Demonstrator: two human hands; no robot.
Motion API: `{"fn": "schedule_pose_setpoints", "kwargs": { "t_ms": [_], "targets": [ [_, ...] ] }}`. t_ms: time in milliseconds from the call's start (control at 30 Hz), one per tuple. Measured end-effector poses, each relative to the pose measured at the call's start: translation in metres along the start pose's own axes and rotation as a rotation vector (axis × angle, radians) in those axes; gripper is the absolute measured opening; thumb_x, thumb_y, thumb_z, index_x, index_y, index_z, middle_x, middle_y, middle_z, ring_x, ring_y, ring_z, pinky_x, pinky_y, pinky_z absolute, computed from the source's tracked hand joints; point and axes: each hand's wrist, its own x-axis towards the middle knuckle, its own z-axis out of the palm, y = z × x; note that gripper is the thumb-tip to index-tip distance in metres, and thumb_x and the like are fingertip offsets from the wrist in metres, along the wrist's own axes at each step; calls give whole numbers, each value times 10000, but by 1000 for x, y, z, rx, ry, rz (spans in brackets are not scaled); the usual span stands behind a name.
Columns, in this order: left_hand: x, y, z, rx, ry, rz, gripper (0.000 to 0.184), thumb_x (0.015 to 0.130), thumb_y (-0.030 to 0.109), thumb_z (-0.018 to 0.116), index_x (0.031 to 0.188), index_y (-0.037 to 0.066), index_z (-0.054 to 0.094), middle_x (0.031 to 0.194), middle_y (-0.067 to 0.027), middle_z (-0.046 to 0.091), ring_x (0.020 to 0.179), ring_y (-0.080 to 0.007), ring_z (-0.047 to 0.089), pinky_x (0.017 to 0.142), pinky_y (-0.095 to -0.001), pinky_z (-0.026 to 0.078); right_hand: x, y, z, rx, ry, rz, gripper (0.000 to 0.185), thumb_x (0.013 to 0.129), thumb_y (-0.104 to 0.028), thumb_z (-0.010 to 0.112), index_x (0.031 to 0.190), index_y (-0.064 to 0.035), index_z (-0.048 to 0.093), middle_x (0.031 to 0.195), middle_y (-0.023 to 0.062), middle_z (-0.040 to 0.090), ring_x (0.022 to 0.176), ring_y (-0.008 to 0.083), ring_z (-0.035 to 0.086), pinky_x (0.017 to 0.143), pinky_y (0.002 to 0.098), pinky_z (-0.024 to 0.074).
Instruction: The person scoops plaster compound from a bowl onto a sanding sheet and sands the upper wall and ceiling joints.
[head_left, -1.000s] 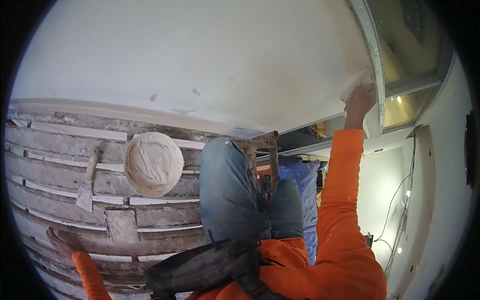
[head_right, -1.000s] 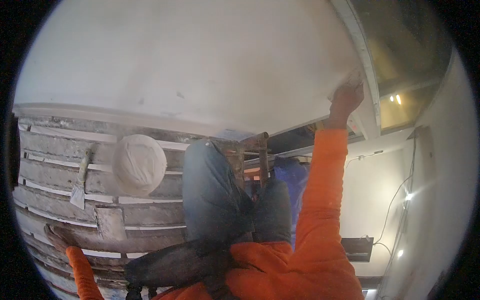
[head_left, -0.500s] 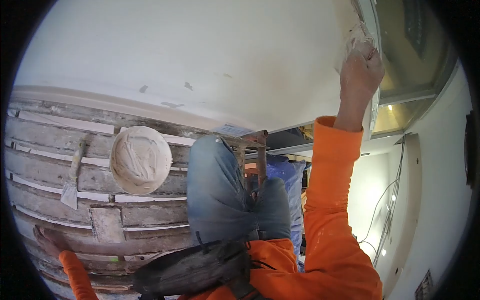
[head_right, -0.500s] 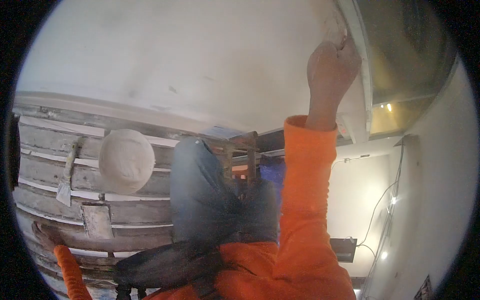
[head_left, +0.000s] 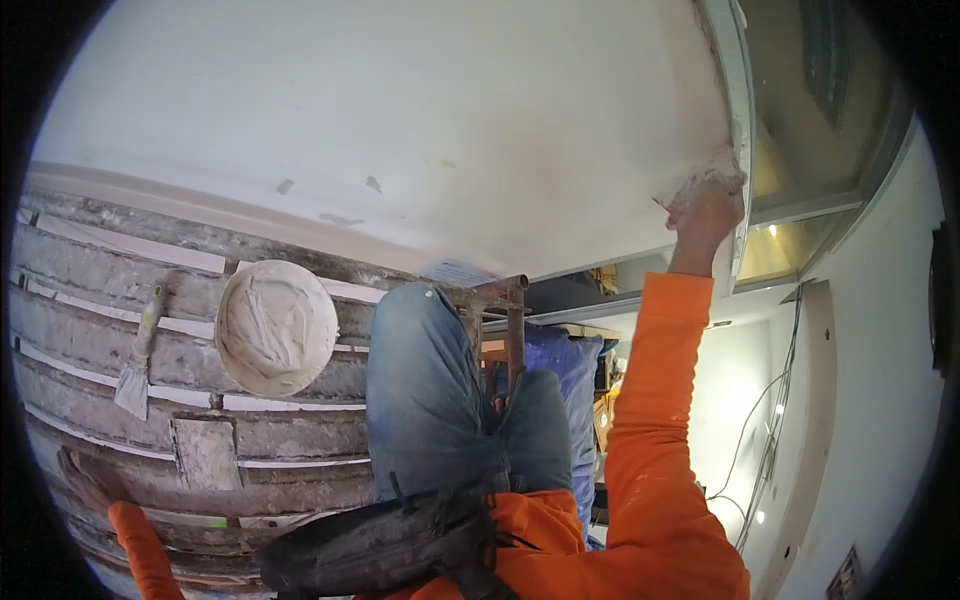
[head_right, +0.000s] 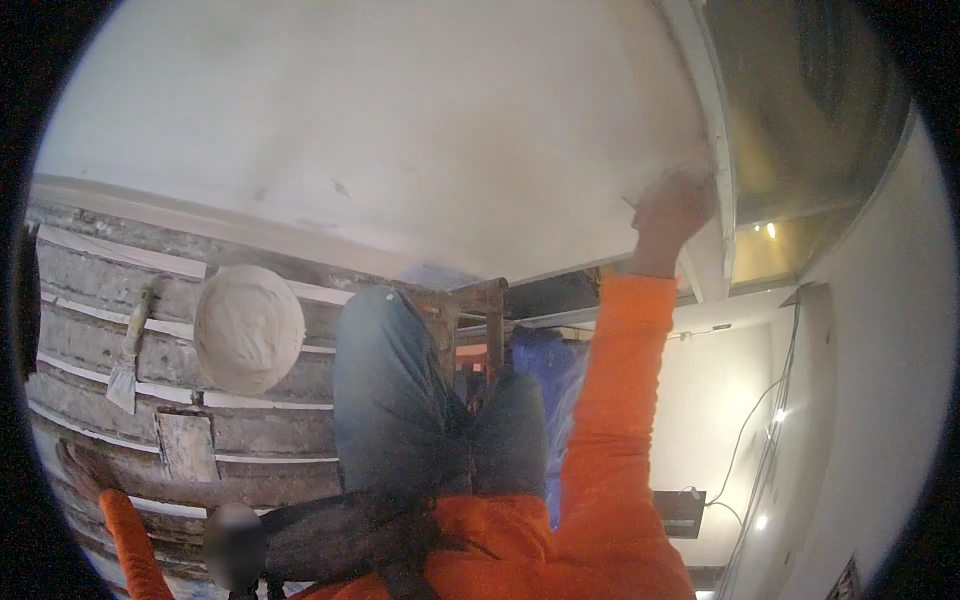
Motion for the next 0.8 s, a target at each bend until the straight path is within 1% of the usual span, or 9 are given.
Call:
{"fn": "schedule_pose_setpoints", "kwargs": {
  "t_ms": [300,333,400,500,567,600,733,767,800],
  "targets": [
    [0,-17,7,17,-35,-6,556,983,420,351,1345,5,428,1377,-173,440,1288,-317,389,1089,-394,285,-68,-141,130,-129,-254,-499,110,865,-97,484,820,-32,561,600,60,514,448,236,498,379,422,402],
    [0,-12,6,-22,-36,-23,549,984,410,351,1344,2,425,1376,-174,438,1289,-317,387,1091,-392,284,-82,-171,132,-280,-329,-473,256,815,-26,442,1057,-12,525,948,155,509,844,303,478,725,403,365],
    [-1,-36,19,8,-25,35,551,984,411,350,1348,3,418,1380,-173,435,1293,-315,383,1092,-392,283,-93,-184,109,-431,-390,-437,538,764,45,401,1293,8,488,1295,250,505,1239,369,458,1072,383,328],
    [-1,-36,21,33,-12,50,555,982,417,348,1351,6,409,1380,-170,435,1295,-315,382,1091,-394,288,-90,-144,63,42,-784,-333,355,766,8,457,1112,24,533,1122,163,561,1074,288,530,935,391,432],
    [-3,-24,11,16,-8,15,558,981,423,347,1350,8,407,1377,-169,438,1294,-317,384,1088,-397,293,-85,-113,50,594,-803,139,319,767,-10,484,1078,46,533,1078,147,578,1021,271,564,902,413,469],
    [-2,-16,8,32,1,13,552,982,422,342,1344,12,414,1373,-167,442,1290,-318,390,1083,-398,301,-82,-99,41,942,-644,593,346,768,-16,492,1104,61,519,1092,160,576,1023,280,573,914,431,471],
    [0,-12,13,25,20,24,518,985,399,352,1331,21,430,1361,-165,449,1279,-330,403,1072,-400,320,-85,-75,9,1002,-573,576,336,784,-14,484,1107,68,529,1133,159,576,1068,286,568,948,438,457],
    [0,-9,10,47,4,-5,516,983,398,364,1332,24,430,1361,-164,449,1279,-333,402,1071,-400,322,-88,-75,4,682,-535,346,323,800,-13,477,1109,62,534,1145,166,577,1065,292,571,956,440,448],
    [2,-13,11,-8,-25,-40,519,981,396,378,1330,14,430,1362,-168,445,1279,-333,401,1069,-401,328,-90,-73,5,524,-510,233,316,808,-12,474,1110,59,537,1151,170,578,1063,294,573,960,441,444]
  ]
}}
